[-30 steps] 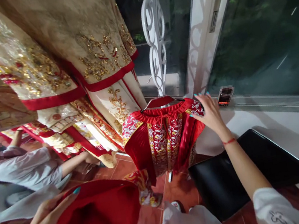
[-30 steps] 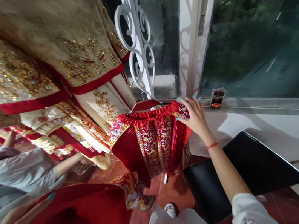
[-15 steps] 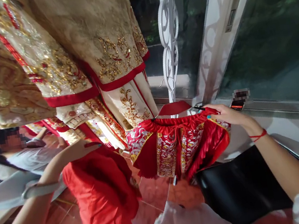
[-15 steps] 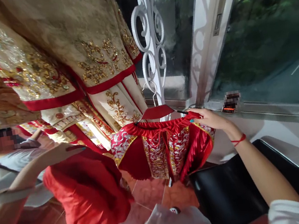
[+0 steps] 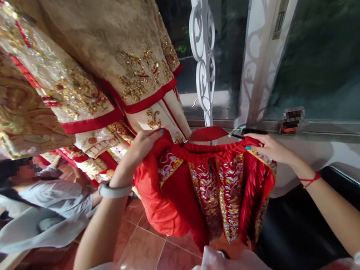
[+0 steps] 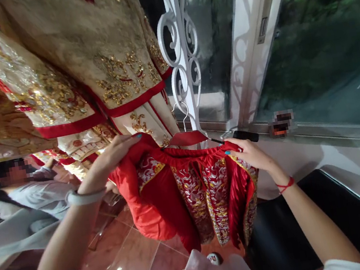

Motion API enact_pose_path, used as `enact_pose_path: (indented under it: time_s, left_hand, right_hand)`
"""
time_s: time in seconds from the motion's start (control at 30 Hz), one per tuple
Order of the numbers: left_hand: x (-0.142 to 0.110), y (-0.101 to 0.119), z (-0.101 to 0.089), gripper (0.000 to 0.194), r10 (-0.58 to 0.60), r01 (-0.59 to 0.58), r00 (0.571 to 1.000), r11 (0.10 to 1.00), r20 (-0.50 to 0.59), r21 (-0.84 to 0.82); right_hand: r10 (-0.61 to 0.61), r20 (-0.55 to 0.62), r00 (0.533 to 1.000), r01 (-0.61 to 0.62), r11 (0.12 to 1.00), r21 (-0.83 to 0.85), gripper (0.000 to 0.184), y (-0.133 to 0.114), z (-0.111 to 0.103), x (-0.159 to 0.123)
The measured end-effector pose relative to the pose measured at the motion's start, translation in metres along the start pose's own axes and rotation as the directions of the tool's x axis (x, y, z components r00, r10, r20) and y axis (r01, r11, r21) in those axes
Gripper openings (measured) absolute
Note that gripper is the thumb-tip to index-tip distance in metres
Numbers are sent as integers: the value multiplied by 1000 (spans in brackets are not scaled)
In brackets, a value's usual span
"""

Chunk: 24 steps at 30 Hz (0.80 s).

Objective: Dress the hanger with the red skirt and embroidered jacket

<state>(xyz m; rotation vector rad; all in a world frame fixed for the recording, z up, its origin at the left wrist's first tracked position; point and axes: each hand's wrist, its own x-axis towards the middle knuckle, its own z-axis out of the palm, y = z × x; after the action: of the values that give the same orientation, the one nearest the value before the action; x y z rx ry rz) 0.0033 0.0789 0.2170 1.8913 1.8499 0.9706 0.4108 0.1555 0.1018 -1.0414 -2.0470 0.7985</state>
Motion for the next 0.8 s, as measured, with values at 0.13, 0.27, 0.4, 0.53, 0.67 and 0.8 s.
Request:
enact_pose_path:
  time_s: [0.13, 0.27, 0.4, 0.53, 0.67, 0.8]
  left_hand:
    - [-34, 17, 77, 33, 28, -21, 999, 988, -45, 155]
    - [-60, 19, 163, 65, 37, -13, 961, 996, -275, 89]
    - [-67, 5, 191, 84, 94, -95, 982, 995, -164, 3]
    - [-39, -26, 136, 54, 173, -179, 976, 983, -133, -32]
    - [21, -62, 69, 55, 209, -172, 931, 974, -300, 147]
    - [58, -81, 51, 65, 182, -189, 978, 980, 106, 58]
  right_hand:
    - [-21, -101, 995, 12, 997, -82, 50, 2, 20, -4]
    - [-41, -173, 984, 20, 993, -118, 46, 7, 34, 0]
    - [-54, -187, 981, 35, 994, -106, 45, 8, 40, 1]
    - [-71, -154, 985, 66, 997, -39, 48, 10, 35, 5]
    - [-36, 29, 999, 32, 992, 125, 62, 15, 28, 9]
    - [13, 115, 993, -28, 992, 127, 51, 14, 45, -13]
